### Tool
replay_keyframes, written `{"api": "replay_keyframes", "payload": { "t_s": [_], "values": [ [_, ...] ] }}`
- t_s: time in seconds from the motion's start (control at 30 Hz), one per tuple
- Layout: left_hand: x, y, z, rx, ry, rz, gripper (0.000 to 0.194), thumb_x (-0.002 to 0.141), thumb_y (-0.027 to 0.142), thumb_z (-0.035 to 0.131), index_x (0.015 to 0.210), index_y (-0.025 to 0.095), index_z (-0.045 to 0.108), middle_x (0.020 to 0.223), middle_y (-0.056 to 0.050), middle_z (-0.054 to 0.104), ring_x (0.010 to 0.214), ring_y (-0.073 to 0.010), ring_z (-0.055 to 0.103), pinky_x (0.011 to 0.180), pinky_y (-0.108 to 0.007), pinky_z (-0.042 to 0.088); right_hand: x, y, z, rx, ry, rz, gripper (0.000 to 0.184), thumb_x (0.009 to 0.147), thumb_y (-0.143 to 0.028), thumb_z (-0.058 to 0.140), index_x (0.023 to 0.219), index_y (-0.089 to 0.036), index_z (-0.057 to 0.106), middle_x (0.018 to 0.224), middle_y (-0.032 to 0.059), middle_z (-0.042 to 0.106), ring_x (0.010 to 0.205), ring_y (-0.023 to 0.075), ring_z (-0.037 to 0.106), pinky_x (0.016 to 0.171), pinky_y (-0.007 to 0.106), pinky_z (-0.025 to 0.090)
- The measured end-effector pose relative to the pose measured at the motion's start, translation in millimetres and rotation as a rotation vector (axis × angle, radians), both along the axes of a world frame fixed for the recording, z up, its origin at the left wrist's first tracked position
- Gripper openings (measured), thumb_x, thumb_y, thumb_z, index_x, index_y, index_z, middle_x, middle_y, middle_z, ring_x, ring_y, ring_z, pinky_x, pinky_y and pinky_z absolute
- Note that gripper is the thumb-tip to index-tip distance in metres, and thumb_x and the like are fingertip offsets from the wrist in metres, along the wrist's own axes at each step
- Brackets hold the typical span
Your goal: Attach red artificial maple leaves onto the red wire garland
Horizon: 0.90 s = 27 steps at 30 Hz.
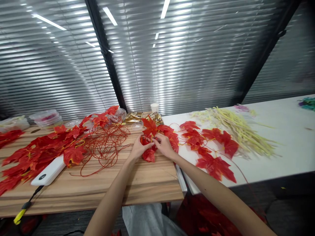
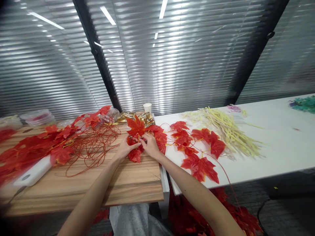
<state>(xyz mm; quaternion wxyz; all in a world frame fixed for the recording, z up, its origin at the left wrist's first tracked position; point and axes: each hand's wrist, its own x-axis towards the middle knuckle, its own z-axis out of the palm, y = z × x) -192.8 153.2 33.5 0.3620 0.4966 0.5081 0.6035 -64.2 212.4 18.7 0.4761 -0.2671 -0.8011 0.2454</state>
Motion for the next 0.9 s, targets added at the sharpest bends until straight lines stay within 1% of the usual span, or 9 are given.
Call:
{"api": "replay_keyframes", "payload": {
  "t_s": [0.13, 0.27, 0.33, 0.43, 0.53, 0.63, 0.73, 0.8, 0.9],
  "values": [
    [-2.7, 0.7, -1.1, -0.040, -0.020, 0.014, 0.038, 0.055, 0.021, 0.073, 0.086, 0.013, 0.054, 0.077, -0.004, 0.064, 0.073, -0.0138, 0.059, 0.076, -0.030, 0.045, 0.1, 0.1, 0.2, 0.005, 0.007, -0.005, 0.013, 0.078, -0.016, 0.050, 0.068, -0.017, 0.057, 0.070, 0.0030, 0.057, 0.067, 0.0156, 0.052, 0.063, 0.025, 0.039],
    [-3.9, 0.3, 0.9, -0.033, -0.073, 0.039, 0.044, 0.053, 0.021, 0.074, 0.092, 0.014, 0.055, 0.071, -0.002, 0.065, 0.067, -0.0138, 0.060, 0.070, -0.029, 0.046, -0.9, 2.1, -2.7, -0.003, 0.013, -0.007, 0.012, 0.078, -0.018, 0.051, 0.070, -0.017, 0.060, 0.072, 0.0039, 0.060, 0.069, 0.0166, 0.054, 0.065, 0.026, 0.041],
    [-4.4, 0.5, 2.1, -0.012, -0.099, 0.073, 0.046, 0.053, 0.021, 0.074, 0.094, 0.014, 0.055, 0.070, -0.002, 0.065, 0.066, -0.0135, 0.060, 0.070, -0.028, 0.046, -1.8, 3.4, -5.5, -0.024, 0.008, -0.002, 0.014, 0.078, -0.019, 0.051, 0.069, -0.017, 0.061, 0.072, 0.0040, 0.062, 0.069, 0.0176, 0.056, 0.066, 0.027, 0.042],
    [-5.1, 1.5, 2.7, 0.012, -0.118, 0.130, 0.044, 0.055, 0.023, 0.073, 0.093, 0.014, 0.055, 0.069, -0.002, 0.065, 0.064, -0.0128, 0.059, 0.069, -0.028, 0.046, -2.9, 4.3, -8.3, -0.047, 0.026, -0.004, 0.014, 0.078, -0.019, 0.051, 0.072, -0.017, 0.064, 0.076, 0.0041, 0.065, 0.075, 0.0199, 0.057, 0.069, 0.030, 0.043],
    [-5.5, 2.4, 2.0, 0.016, -0.134, 0.160, 0.041, 0.054, 0.025, 0.074, 0.089, 0.013, 0.056, 0.069, -0.002, 0.065, 0.064, -0.0126, 0.059, 0.069, -0.027, 0.046, -2.3, 3.5, -6.5, -0.053, 0.031, 0.033, 0.014, 0.078, -0.018, 0.052, 0.077, -0.018, 0.065, 0.077, 0.0040, 0.065, 0.073, 0.0188, 0.057, 0.069, 0.030, 0.043],
    [-5.3, 2.5, 1.0, 0.015, -0.177, 0.156, 0.041, 0.053, 0.026, 0.075, 0.088, 0.013, 0.057, 0.068, -0.002, 0.065, 0.063, -0.0126, 0.059, 0.068, -0.027, 0.046, -0.5, 2.3, -2.5, -0.049, 0.046, 0.080, 0.014, 0.078, -0.017, 0.052, 0.079, -0.017, 0.066, 0.076, 0.0045, 0.065, 0.070, 0.0167, 0.057, 0.067, 0.028, 0.043],
    [-5.3, 2.4, 0.2, -0.013, -0.253, 0.137, 0.045, 0.051, 0.028, 0.076, 0.089, 0.013, 0.056, 0.066, -0.001, 0.064, 0.055, -0.0115, 0.058, 0.060, -0.025, 0.046, 0.6, 1.6, -0.7, -0.033, 0.078, 0.098, 0.015, 0.079, -0.015, 0.051, 0.081, -0.017, 0.066, 0.078, 0.0045, 0.064, 0.072, 0.0161, 0.057, 0.068, 0.027, 0.043],
    [-5.5, 2.3, -0.3, -0.039, -0.297, 0.105, 0.046, 0.050, 0.028, 0.076, 0.089, 0.013, 0.056, 0.065, -0.001, 0.063, 0.052, -0.0105, 0.057, 0.056, -0.024, 0.046, 0.6, 1.3, -1.0, -0.028, 0.081, 0.097, 0.015, 0.079, -0.015, 0.051, 0.081, -0.018, 0.065, 0.078, 0.0040, 0.063, 0.071, 0.0158, 0.056, 0.067, 0.027, 0.042],
    [-5.4, 2.2, -1.0, -0.049, -0.320, 0.041, 0.045, 0.052, 0.026, 0.076, 0.090, 0.012, 0.058, 0.065, -0.001, 0.063, 0.053, -0.0102, 0.057, 0.056, -0.024, 0.046, 0.2, 1.0, -2.0, -0.023, 0.070, 0.089, 0.014, 0.080, -0.017, 0.051, 0.079, -0.018, 0.065, 0.076, 0.0037, 0.063, 0.069, 0.0154, 0.055, 0.066, 0.026, 0.042]
  ]
}}
